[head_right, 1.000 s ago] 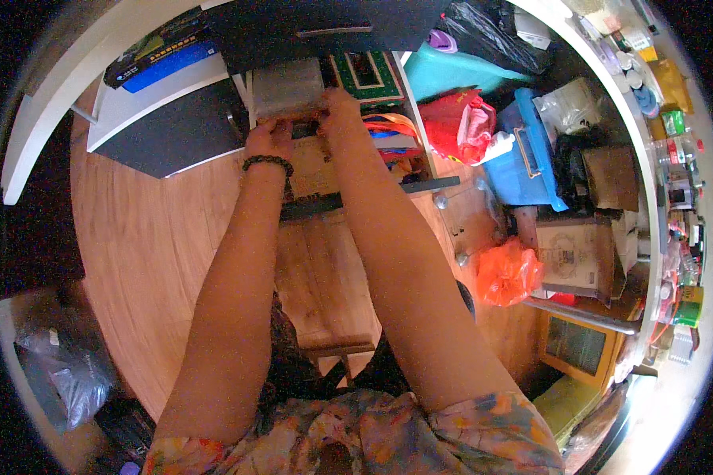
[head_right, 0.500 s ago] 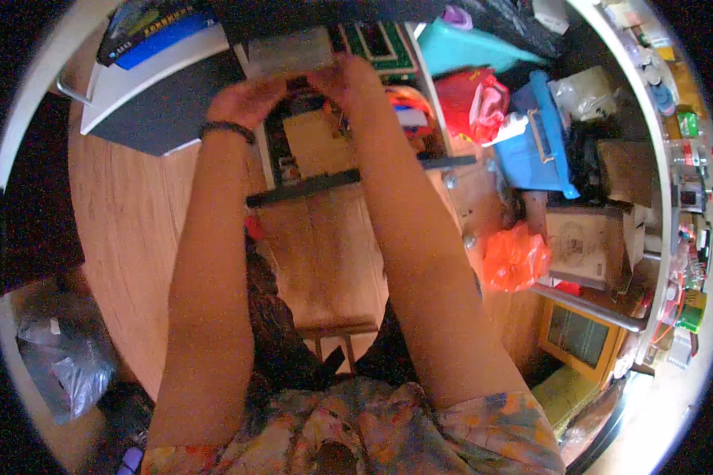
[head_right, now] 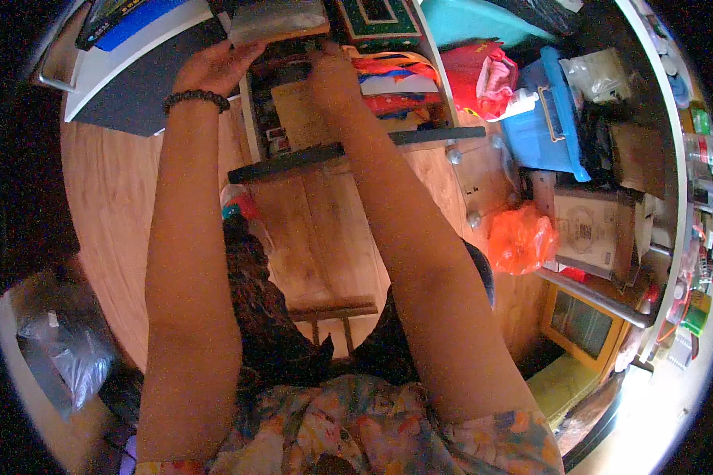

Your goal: The person sits on the floor and opens a drawer to search through its contents. They handle various items including papers, a small box containing lipsticks, and a necklace, inspecting them before placing them back into the drawer.

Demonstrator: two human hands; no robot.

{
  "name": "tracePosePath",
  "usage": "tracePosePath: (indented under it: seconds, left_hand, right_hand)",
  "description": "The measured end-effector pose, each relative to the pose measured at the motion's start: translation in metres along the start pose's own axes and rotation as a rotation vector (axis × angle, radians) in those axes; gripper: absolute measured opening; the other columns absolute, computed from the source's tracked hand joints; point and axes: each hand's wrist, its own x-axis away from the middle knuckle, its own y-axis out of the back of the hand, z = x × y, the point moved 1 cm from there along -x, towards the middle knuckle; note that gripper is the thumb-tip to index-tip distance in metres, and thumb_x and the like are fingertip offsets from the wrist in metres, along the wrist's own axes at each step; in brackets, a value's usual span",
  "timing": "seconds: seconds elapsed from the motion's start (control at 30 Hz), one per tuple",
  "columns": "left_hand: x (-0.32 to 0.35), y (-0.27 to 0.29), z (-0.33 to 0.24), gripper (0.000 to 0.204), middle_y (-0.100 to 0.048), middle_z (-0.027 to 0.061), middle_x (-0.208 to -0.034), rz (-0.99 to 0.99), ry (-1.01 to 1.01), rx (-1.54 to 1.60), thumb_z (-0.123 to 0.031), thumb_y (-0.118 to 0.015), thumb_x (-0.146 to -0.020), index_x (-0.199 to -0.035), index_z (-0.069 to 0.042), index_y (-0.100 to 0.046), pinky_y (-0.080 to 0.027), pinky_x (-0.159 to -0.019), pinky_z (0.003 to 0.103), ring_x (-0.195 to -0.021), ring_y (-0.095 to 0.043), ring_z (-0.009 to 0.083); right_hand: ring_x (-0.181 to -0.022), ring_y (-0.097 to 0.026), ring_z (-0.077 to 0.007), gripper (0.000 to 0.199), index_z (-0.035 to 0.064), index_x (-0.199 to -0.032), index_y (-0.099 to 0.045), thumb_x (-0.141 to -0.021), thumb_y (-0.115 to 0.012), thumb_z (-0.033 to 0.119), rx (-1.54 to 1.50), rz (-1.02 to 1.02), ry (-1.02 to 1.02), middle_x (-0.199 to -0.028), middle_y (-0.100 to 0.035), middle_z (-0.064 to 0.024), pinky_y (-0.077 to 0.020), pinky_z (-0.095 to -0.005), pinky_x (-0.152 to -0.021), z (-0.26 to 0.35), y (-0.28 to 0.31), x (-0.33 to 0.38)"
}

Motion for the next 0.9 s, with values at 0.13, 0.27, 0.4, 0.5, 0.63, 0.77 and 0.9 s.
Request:
tracePosePath:
  seconds: [0.13,0.27,0.4,0.5,0.63,0.77,0.9]
  left_hand:
    - [0.007,-0.006,-0.001,0.035,-0.036,0.0277,-0.131,0.050,-0.017,-0.026,0.003,-0.036,-0.091,-0.124,0.013,-0.031,-0.029,-0.104,0.058,-0.124,-0.035,0.0402]
    - [0.005,-0.008,-0.002,0.038,-0.027,0.0289,-0.137,0.095,-0.069,-0.054,-0.001,-0.032,-0.093,-0.130,0.008,-0.024,-0.023,-0.106,0.063,-0.128,-0.027,0.0433]
    - [-0.023,0.023,-0.020,0.039,-0.026,0.0286,-0.138,0.122,0.088,0.109,-0.001,-0.032,-0.094,-0.131,0.006,-0.023,-0.023,-0.106,0.062,-0.129,-0.026,0.0430]
    - [-0.021,0.022,-0.015,0.039,-0.026,0.0290,-0.137,0.135,0.063,0.117,-0.001,-0.033,-0.093,-0.130,0.007,-0.023,-0.024,-0.106,0.062,-0.128,-0.027,0.0438]
    - [-0.001,0.007,-0.003,0.032,-0.039,0.0261,-0.127,0.074,0.021,0.030,-0.002,-0.038,-0.091,-0.123,0.006,-0.035,-0.028,-0.103,0.059,-0.120,-0.036,0.0421]
    - [0.003,0.002,0.009,0.026,-0.047,0.0230,-0.116,-0.053,0.017,-0.037,-0.004,-0.045,-0.089,-0.113,0.006,-0.044,-0.032,-0.099,0.055,-0.112,-0.041,0.0398]
    - [0.007,0.002,0.025,0.025,-0.048,0.0217,-0.114,-0.133,0.057,-0.058,-0.006,-0.049,-0.086,-0.108,0.006,-0.047,-0.032,-0.099,0.053,-0.114,-0.040,0.0376]
  right_hand:
    - [-0.110,-0.048,-0.0352,0.050,0.0042,-0.122,-0.051,-0.074,-0.059,0.017,0.197,0.087,0.091,-0.119,-0.052,-0.0164,-0.0426,-0.0426,-0.093,0.014,-0.003,0.003]
    - [-0.109,-0.048,-0.0345,0.048,0.0019,-0.120,-0.051,-0.075,-0.055,0.017,0.218,0.192,0.057,-0.120,-0.053,-0.0153,-0.0429,-0.0414,-0.093,0.016,0.001,0.001]
    - [-0.109,-0.048,-0.0349,0.047,0.0008,-0.120,-0.050,-0.074,-0.054,0.014,0.156,0.140,0.088,-0.120,-0.053,-0.0159,-0.0437,-0.0405,-0.092,0.021,0.004,0.001]
    - [-0.104,-0.052,-0.0353,0.045,-0.0013,-0.116,-0.051,-0.073,-0.056,0.010,0.054,0.089,0.030,-0.116,-0.054,-0.0197,-0.0444,-0.0416,-0.090,0.016,0.004,0.002]
    - [-0.095,-0.057,-0.0384,0.040,-0.0037,-0.111,-0.051,-0.074,-0.060,0.010,-0.283,-0.153,-0.246,-0.104,-0.058,-0.0246,-0.0455,-0.0436,-0.087,0.000,0.008,-0.003]
    - [-0.094,-0.059,-0.0399,0.041,-0.0036,-0.114,-0.051,-0.078,-0.061,0.015,-0.675,-0.256,-0.444,-0.098,-0.060,-0.0249,-0.0462,-0.0440,-0.084,-0.023,-0.004,-0.014]
    - [-0.094,-0.059,-0.0390,0.044,-0.0012,-0.119,-0.051,-0.081,-0.060,0.017,-0.579,-0.168,-0.435,-0.101,-0.061,-0.0242,-0.0456,-0.0444,-0.084,-0.022,0.001,-0.026]
